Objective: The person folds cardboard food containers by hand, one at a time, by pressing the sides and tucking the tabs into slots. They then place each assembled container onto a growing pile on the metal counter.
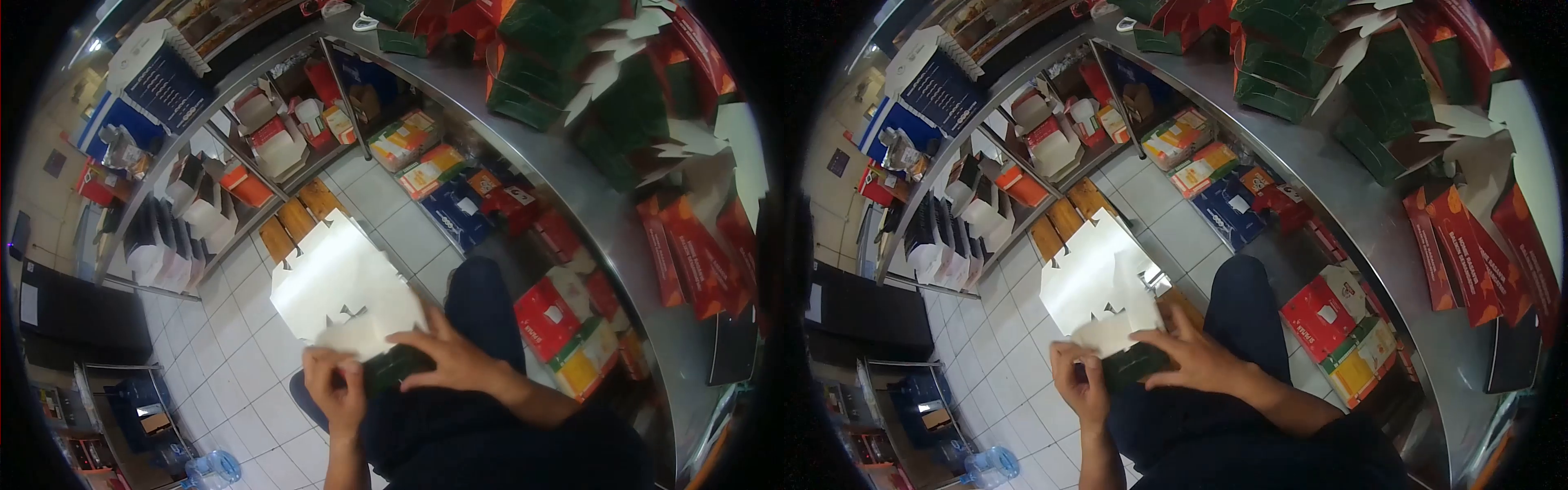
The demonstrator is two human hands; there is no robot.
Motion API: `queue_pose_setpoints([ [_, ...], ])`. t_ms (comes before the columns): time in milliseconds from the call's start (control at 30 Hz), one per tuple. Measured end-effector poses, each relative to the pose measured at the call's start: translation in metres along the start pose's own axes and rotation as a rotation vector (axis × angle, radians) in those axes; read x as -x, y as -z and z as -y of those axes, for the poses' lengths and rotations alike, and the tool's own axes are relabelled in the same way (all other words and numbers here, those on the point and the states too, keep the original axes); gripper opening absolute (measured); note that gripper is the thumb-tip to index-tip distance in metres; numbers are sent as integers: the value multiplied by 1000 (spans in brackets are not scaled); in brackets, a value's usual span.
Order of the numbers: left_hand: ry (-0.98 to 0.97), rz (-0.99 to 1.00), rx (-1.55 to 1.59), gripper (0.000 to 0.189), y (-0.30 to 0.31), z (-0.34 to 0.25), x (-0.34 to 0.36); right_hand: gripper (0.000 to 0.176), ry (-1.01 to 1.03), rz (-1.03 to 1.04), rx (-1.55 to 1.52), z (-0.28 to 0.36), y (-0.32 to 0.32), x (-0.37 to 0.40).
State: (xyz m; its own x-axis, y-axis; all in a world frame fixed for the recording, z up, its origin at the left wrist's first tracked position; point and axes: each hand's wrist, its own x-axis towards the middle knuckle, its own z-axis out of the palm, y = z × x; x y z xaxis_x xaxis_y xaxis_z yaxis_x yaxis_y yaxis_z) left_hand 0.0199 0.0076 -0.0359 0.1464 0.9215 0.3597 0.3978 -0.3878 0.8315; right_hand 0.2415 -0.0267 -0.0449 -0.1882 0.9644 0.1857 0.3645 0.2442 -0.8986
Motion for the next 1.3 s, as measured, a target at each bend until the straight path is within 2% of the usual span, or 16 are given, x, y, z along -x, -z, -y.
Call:
queue_pose_setpoints([
  [67,-127,-299,77,21,-27,24,-25,71,-72,-102,122,-36,6,6],
  [133,-29,-270,32,37,-45,98,-39,72,-253,-292,87,-63,22,4],
  [200,-29,-40,-220,47,-64,140,-59,83,-396,-494,166,-101,47,5],
  [300,13,323,-715,73,-75,195,-60,98,-275,-729,363,-128,86,10],
  [367,35,433,-662,72,-66,224,-60,100,-241,-743,438,-138,96,22],
  [400,52,558,-596,70,-62,231,-61,96,-373,-766,293,-142,95,32],
  [467,19,517,-549,60,-56,236,-62,93,-520,-780,148,-142,86,48],
  [567,-254,510,-457,22,-46,249,-67,84,-538,-648,-18,-138,65,59],
  [667,-36,313,-517,12,-33,203,-75,67,-435,-585,-75,-116,43,44],
  [733,-87,49,-515,10,-29,171,-72,64,-291,-497,-101,-97,29,32],
  [800,-18,47,-381,12,-19,110,-67,68,-111,-383,104,-69,21,14],
  [933,79,322,-166,15,4,-5,-24,71,110,-386,84,-42,7,-4],
  [1000,-55,381,-61,12,8,-18,3,63,359,-342,96,-35,13,-9],
  [1133,-43,511,-29,17,15,-32,41,44,436,-379,-239,-19,6,-13],
  [1267,170,485,316,35,10,-21,63,41,443,-399,-328,5,9,-7],
  [1300,472,399,660,42,10,-30,61,41,441,-406,-321,14,12,-5],
])
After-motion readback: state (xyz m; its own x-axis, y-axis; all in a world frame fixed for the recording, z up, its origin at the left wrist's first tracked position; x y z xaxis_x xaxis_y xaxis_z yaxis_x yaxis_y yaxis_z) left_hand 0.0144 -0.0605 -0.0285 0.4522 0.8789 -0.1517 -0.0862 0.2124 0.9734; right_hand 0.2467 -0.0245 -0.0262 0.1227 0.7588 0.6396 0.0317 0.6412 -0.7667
